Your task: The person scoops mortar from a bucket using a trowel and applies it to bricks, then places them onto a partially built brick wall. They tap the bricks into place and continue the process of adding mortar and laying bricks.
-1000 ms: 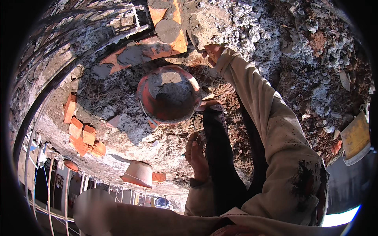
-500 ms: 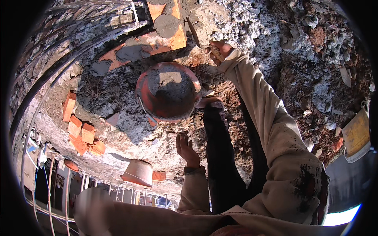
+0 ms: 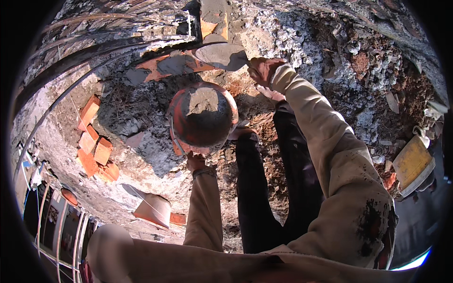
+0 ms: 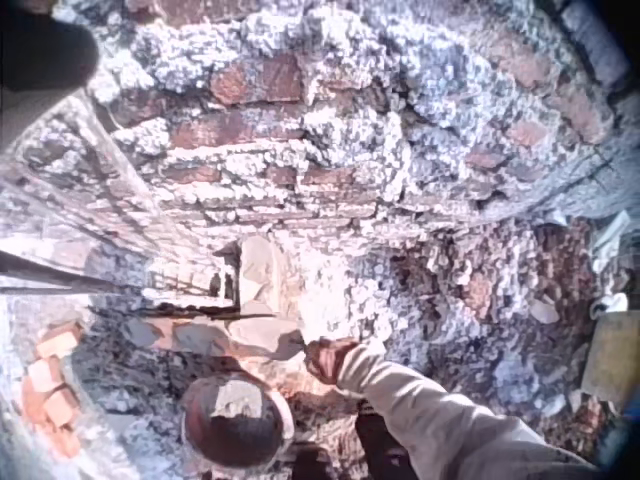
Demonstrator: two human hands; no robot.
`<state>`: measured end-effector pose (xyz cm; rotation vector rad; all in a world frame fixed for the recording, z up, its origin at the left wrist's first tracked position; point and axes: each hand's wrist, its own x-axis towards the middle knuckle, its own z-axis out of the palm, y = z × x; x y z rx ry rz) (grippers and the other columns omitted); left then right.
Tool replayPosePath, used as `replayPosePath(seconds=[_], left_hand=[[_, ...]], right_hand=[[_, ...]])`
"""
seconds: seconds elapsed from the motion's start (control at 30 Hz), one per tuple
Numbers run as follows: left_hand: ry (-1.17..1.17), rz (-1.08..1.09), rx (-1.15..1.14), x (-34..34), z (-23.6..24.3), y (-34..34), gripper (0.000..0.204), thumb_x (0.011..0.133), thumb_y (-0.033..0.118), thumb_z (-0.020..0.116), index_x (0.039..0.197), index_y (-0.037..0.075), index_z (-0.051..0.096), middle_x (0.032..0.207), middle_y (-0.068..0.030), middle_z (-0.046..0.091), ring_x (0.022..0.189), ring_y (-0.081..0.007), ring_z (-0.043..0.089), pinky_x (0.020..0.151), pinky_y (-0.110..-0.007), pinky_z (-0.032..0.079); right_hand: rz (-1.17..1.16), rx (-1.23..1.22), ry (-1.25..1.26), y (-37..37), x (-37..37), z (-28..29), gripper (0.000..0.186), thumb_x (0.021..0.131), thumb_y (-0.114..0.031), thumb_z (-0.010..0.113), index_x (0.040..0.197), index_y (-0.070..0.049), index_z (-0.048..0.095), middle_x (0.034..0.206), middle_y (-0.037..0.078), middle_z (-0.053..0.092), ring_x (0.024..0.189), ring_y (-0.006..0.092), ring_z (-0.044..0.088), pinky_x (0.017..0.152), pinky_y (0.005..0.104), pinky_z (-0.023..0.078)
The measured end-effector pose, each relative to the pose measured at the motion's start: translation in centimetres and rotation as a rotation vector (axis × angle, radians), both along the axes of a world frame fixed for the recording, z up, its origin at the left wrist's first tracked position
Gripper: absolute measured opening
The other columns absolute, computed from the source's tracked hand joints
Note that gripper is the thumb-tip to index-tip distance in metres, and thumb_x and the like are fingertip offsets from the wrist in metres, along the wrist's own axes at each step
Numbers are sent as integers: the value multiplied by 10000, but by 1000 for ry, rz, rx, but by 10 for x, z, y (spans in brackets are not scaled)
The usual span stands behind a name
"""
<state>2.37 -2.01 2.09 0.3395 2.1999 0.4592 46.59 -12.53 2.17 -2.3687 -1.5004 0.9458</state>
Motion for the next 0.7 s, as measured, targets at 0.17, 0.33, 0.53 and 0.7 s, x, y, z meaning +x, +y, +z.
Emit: replayPosePath(seconds=[0.17,0.33,0.53,0.7], left_hand=[[-121,-75,100,9,36,-19,288,892,292,628,770,72,489,602,-51,474,558,-197,513,522,-376,461],[-573,149,136,4,74,-27,293,955,289,571,744,123,453,618,-8,415,577,-188,464,682,-439,490],[-620,114,92,107,142,-5,302,932,241,604,702,186,416,563,59,327,512,-97,347,580,-296,413],[-615,193,98,104,167,-4,268,918,247,635,741,197,439,602,81,315,510,-72,313,483,-268,319]], right_hand=[[-203,-147,-190,49,57,-8,334,985,-391,424,1044,-96,568,764,200,646,685,402,642,633,506,519],[-161,-188,83,42,0,3,439,986,-420,414,1042,-8,557,878,252,672,817,428,663,744,520,521],[-263,-199,-146,-12,-20,97,474,952,-381,455,1219,8,502,1116,251,621,1028,449,595,849,530,505],[-342,52,-271,-27,-49,137,594,913,-352,526,1366,14,413,1309,274,516,1036,459,598,821,510,526]])
